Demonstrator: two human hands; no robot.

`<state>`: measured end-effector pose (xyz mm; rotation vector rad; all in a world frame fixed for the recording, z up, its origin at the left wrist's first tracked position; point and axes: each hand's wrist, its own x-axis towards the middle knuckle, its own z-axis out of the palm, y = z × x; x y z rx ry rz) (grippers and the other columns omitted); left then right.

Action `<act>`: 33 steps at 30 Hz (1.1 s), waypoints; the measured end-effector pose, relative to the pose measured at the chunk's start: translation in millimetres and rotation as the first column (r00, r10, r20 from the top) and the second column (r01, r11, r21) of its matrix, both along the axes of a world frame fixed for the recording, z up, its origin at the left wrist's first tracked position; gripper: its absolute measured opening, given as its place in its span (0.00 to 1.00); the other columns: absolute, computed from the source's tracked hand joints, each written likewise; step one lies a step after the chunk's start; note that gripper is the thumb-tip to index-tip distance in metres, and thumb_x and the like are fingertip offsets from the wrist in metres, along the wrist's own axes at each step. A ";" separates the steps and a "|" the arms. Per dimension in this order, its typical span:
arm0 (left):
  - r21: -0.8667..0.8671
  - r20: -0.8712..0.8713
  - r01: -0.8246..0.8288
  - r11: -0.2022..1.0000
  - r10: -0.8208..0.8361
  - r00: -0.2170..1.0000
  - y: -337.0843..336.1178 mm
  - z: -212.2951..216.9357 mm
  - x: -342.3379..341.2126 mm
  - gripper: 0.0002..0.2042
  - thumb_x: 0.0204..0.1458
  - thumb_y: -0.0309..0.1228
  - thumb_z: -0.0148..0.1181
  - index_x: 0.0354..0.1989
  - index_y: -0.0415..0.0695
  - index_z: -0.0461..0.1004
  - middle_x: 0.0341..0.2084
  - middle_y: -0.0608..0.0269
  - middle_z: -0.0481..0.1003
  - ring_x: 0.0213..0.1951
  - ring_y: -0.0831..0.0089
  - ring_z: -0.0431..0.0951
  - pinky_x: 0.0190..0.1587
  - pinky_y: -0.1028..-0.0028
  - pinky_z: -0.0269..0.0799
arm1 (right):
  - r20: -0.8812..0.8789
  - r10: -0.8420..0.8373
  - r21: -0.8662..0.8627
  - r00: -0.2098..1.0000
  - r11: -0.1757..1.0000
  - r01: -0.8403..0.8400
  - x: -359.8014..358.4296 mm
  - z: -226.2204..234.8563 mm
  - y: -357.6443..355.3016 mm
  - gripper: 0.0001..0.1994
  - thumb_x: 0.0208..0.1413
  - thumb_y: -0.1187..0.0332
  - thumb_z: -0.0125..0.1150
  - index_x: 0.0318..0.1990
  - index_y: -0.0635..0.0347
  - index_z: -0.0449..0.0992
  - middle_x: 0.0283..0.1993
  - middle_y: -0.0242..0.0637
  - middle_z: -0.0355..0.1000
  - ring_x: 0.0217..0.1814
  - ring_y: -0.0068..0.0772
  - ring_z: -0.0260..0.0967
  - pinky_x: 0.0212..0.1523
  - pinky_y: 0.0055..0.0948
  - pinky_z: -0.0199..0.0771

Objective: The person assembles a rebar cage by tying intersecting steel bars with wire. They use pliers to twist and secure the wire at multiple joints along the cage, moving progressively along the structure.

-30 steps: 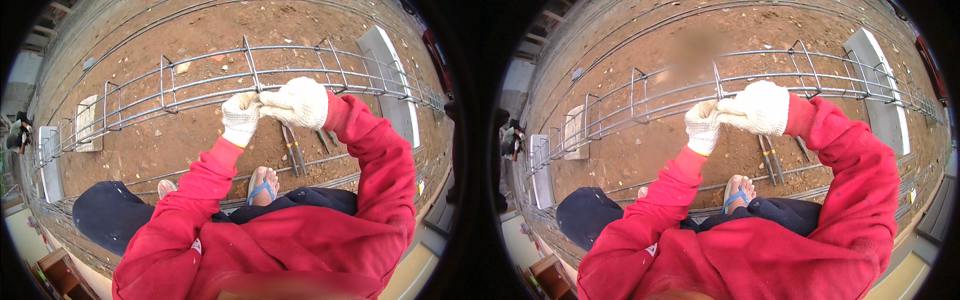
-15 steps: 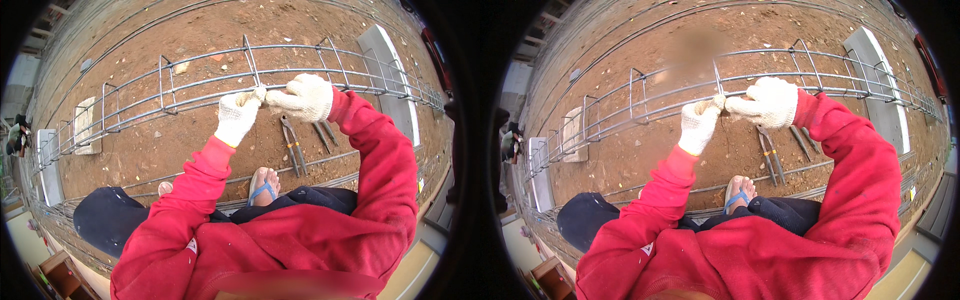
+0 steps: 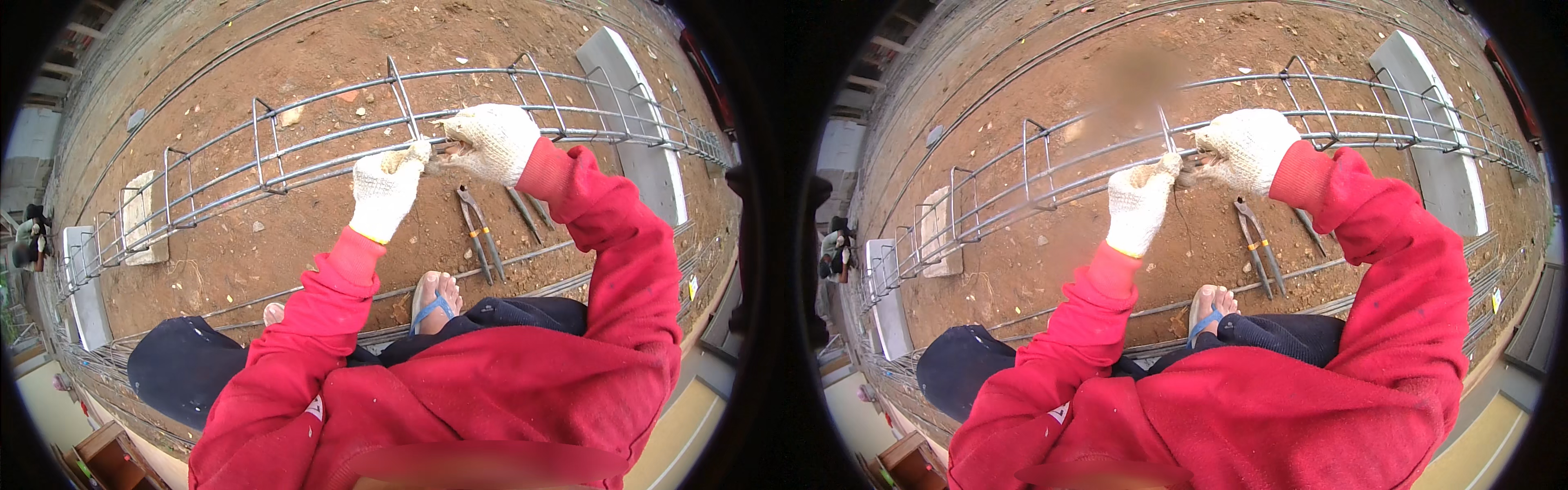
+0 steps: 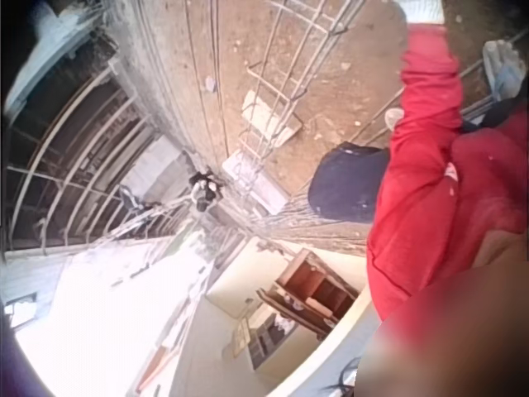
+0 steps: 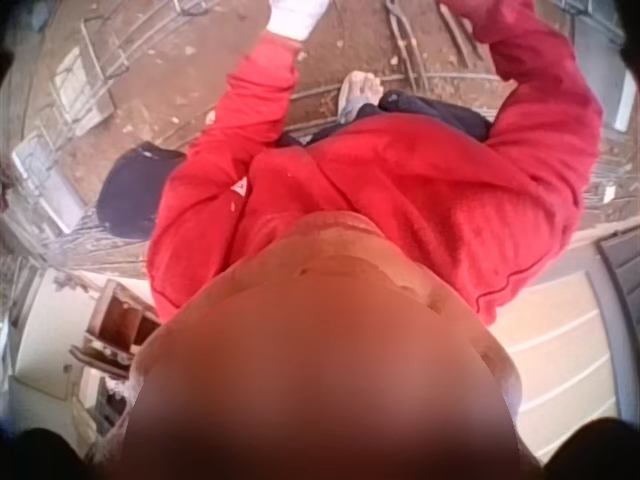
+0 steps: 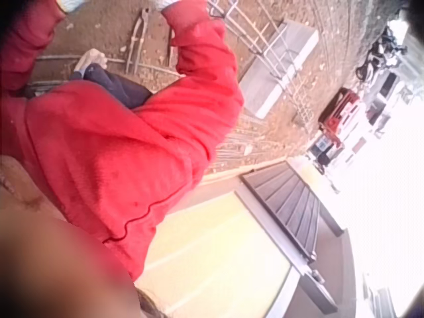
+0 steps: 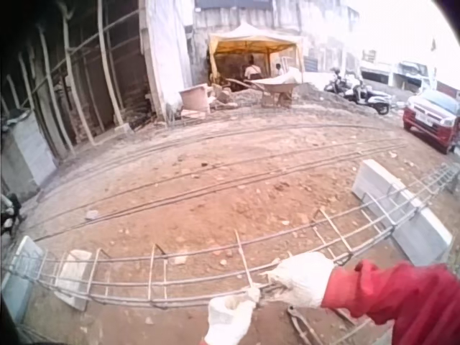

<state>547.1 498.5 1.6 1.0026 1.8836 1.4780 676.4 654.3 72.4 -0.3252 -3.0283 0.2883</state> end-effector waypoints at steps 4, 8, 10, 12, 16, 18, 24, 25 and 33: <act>0.086 -0.011 -0.012 0.996 0.013 1.000 1.5 -6.0 0.7 0.11 0.56 0.34 0.63 0.33 0.38 0.82 0.19 0.59 0.78 0.22 0.75 0.74 0.28 0.71 0.68 | 0.099 0.008 0.010 0.995 1.000 -0.009 -6.0 1.9 7.0 0.11 0.53 0.58 0.61 0.37 0.54 0.78 0.32 0.43 0.75 0.39 0.49 0.76 0.39 0.46 0.75; 0.014 -0.059 0.045 0.999 -0.044 0.997 -1.1 -4.2 0.7 0.11 0.59 0.31 0.61 0.39 0.34 0.82 0.27 0.62 0.82 0.28 0.83 0.75 0.32 0.77 0.70 | -0.029 0.118 0.133 0.993 0.985 -0.114 -13.2 -10.4 4.3 0.11 0.53 0.61 0.61 0.41 0.53 0.78 0.32 0.43 0.76 0.37 0.48 0.77 0.39 0.45 0.76; 0.052 -0.077 0.057 0.997 -0.053 0.996 -2.6 -2.7 0.3 0.11 0.58 0.31 0.61 0.39 0.34 0.81 0.27 0.62 0.82 0.28 0.82 0.75 0.32 0.77 0.69 | -0.066 0.141 0.084 0.988 0.987 -0.135 -19.8 -16.5 3.7 0.13 0.51 0.63 0.62 0.45 0.54 0.77 0.34 0.43 0.77 0.38 0.50 0.77 0.39 0.45 0.76; 0.061 -0.081 0.054 0.997 -0.049 0.996 -3.8 -2.4 -0.2 0.10 0.58 0.30 0.61 0.39 0.34 0.81 0.27 0.62 0.82 0.28 0.82 0.75 0.32 0.77 0.70 | -0.044 0.124 -0.049 0.991 0.991 -0.126 -25.6 -15.8 7.6 0.15 0.50 0.64 0.64 0.46 0.55 0.75 0.35 0.43 0.77 0.38 0.50 0.76 0.39 0.42 0.75; 0.058 -0.152 0.058 0.997 -0.049 0.987 -3.7 -6.9 -1.4 0.09 0.58 0.28 0.61 0.40 0.35 0.81 0.27 0.61 0.82 0.28 0.82 0.76 0.32 0.77 0.70 | 0.216 0.019 -0.574 0.976 0.811 0.111 -33.8 7.7 27.6 0.28 0.49 0.67 0.67 0.59 0.63 0.69 0.32 0.39 0.75 0.35 0.32 0.73 0.37 0.30 0.73; 0.093 -0.164 0.074 0.993 -0.058 0.985 -2.7 -11.1 -1.7 0.09 0.58 0.28 0.61 0.40 0.35 0.81 0.27 0.61 0.82 0.28 0.81 0.76 0.32 0.77 0.70 | 0.268 -0.069 -0.849 0.961 0.455 0.270 -39.2 20.7 36.1 0.34 0.49 0.69 0.65 0.66 0.69 0.63 0.33 0.34 0.74 0.36 0.23 0.71 0.37 0.25 0.74; 0.141 -0.275 0.099 0.985 -0.057 0.960 -2.3 -16.5 -2.0 0.09 0.59 0.27 0.60 0.41 0.35 0.81 0.27 0.60 0.83 0.28 0.80 0.77 0.32 0.77 0.71 | 0.352 -0.079 -0.658 0.933 0.688 0.306 -62.6 21.3 30.6 0.31 0.52 0.69 0.62 0.63 0.75 0.63 0.37 0.37 0.77 0.35 0.23 0.74 0.34 0.22 0.75; 0.112 -0.249 0.097 0.989 -0.067 0.966 -2.9 -16.0 -1.9 0.09 0.59 0.27 0.60 0.41 0.35 0.81 0.27 0.59 0.83 0.28 0.80 0.78 0.32 0.77 0.71 | 0.337 -0.094 -0.631 0.937 0.716 0.299 -63.8 18.2 29.2 0.31 0.51 0.70 0.63 0.62 0.75 0.64 0.37 0.37 0.77 0.36 0.23 0.74 0.35 0.22 0.75; 0.098 -0.162 0.077 0.992 -0.060 0.985 -1.9 -9.2 2.2 0.09 0.60 0.27 0.58 0.42 0.35 0.81 0.27 0.59 0.83 0.29 0.80 0.79 0.32 0.77 0.72 | -0.018 -0.345 -0.757 0.939 0.618 0.213 -38.0 -5.3 10.7 0.25 0.44 0.69 0.67 0.53 0.68 0.74 0.35 0.42 0.77 0.37 0.27 0.74 0.38 0.28 0.75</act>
